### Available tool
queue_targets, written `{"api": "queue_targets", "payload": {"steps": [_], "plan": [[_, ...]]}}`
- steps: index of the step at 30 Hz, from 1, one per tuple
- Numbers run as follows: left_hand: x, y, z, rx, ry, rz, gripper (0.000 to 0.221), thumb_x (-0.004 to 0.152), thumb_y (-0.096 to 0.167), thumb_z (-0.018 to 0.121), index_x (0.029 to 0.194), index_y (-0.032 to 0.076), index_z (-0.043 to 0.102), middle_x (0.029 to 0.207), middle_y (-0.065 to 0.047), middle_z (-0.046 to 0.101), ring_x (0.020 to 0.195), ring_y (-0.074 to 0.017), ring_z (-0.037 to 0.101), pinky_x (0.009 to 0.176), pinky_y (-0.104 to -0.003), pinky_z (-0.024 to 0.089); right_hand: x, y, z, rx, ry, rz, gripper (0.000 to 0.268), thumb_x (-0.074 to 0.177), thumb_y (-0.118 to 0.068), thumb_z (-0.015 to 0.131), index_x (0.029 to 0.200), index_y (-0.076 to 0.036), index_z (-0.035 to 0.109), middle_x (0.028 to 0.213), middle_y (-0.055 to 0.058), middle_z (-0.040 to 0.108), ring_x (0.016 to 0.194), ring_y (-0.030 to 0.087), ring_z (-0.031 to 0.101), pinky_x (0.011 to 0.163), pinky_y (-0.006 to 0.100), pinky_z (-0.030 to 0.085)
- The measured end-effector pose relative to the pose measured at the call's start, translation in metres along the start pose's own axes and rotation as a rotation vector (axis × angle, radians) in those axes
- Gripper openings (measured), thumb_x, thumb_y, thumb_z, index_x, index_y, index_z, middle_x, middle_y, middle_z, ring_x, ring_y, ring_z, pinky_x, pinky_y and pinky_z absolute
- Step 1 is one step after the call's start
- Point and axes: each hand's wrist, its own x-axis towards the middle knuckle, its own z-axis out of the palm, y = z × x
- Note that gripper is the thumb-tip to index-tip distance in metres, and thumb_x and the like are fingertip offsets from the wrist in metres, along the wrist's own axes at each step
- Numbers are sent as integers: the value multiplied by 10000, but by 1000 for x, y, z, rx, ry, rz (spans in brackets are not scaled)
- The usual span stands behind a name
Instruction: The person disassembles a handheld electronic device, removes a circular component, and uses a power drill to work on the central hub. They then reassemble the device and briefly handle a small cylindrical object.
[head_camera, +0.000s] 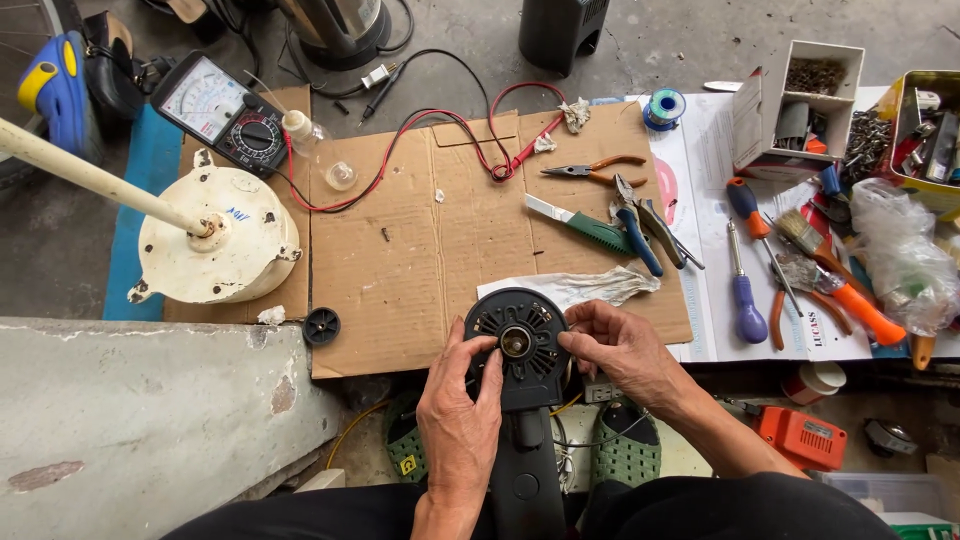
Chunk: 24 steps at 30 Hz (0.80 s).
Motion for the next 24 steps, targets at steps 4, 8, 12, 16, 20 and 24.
{"api": "queue_targets", "payload": {"steps": [4, 8, 12, 16, 20, 24], "plan": [[2, 1, 0, 12, 32, 31, 165, 989, 193, 805, 1147, 200, 757, 1526, -209, 702, 1370, -308, 725, 1060, -399, 608, -1, -5, 1, -29, 19, 21, 276, 971, -160, 811, 1200, -15, 761, 994, 77, 715, 700, 195, 630, 697, 325, 546], [2, -4, 3, 59, 75, 100, 355, 1002, 179, 805, 1317, 65, 686, 1293, -97, 768, 1179, -264, 788, 1006, -396, 648, 1, -3, 1, -37, 19, 12, 252, 973, -170, 816, 1173, -28, 759, 928, 72, 703, 688, 185, 623, 689, 324, 533], [0, -6, 4, 70, 83, 108, 181, 1022, 168, 782, 1168, 76, 726, 1411, -218, 757, 1300, -316, 763, 1017, -409, 648, -2, -7, 3, -44, 37, 34, 265, 968, -171, 810, 1189, -34, 760, 968, 71, 716, 698, 179, 620, 690, 316, 530], [1, -5, 3, 65, 83, 102, 154, 1023, 173, 780, 1143, 90, 731, 1393, -189, 774, 1262, -294, 782, 994, -396, 656, 0, -6, 2, -50, 42, 44, 261, 959, -177, 814, 1175, -39, 764, 970, 70, 714, 704, 191, 619, 700, 324, 522], [0, 0, 0, 36, 115, 150, 188, 987, 116, 818, 1164, 86, 762, 1296, -174, 803, 1290, -288, 770, 1055, -373, 645, 0, -6, 2, -45, 39, 34, 244, 963, -166, 815, 1160, -34, 760, 942, 71, 706, 688, 186, 608, 697, 317, 516], [-3, 2, 0, -42, 123, 121, 229, 970, 60, 812, 1190, 121, 818, 1413, -246, 756, 1352, -299, 742, 1104, -349, 614, 2, -3, 1, -53, 30, 23, 240, 962, -169, 819, 1153, -34, 763, 949, 70, 715, 694, 179, 616, 690, 310, 517]]}}
